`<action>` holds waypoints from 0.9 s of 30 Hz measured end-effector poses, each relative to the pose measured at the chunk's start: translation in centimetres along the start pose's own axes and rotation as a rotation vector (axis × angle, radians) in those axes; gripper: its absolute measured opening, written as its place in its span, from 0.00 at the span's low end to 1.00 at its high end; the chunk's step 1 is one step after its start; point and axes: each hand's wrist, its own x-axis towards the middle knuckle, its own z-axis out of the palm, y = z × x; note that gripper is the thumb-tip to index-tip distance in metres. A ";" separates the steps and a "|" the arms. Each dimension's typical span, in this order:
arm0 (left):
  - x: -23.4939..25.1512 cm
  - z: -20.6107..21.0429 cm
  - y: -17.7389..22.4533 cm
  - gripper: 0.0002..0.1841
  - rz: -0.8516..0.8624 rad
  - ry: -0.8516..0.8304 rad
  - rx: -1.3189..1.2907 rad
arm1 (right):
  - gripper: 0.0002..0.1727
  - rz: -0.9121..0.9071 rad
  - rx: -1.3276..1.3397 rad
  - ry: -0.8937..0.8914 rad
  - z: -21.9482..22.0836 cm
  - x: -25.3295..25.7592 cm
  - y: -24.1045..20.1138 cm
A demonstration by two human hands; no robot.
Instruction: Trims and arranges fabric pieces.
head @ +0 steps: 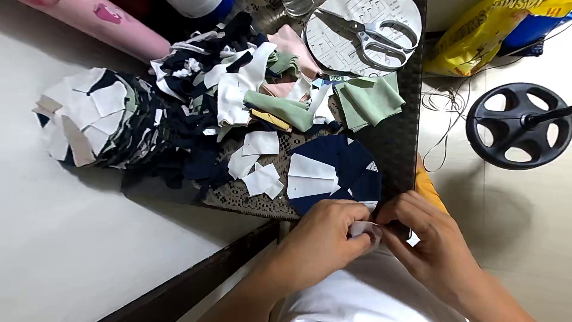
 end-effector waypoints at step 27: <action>2.8 1.5 -2.0 0.11 -0.109 0.514 0.327 | 0.12 0.194 -0.473 0.049 0.7 4.8 2.0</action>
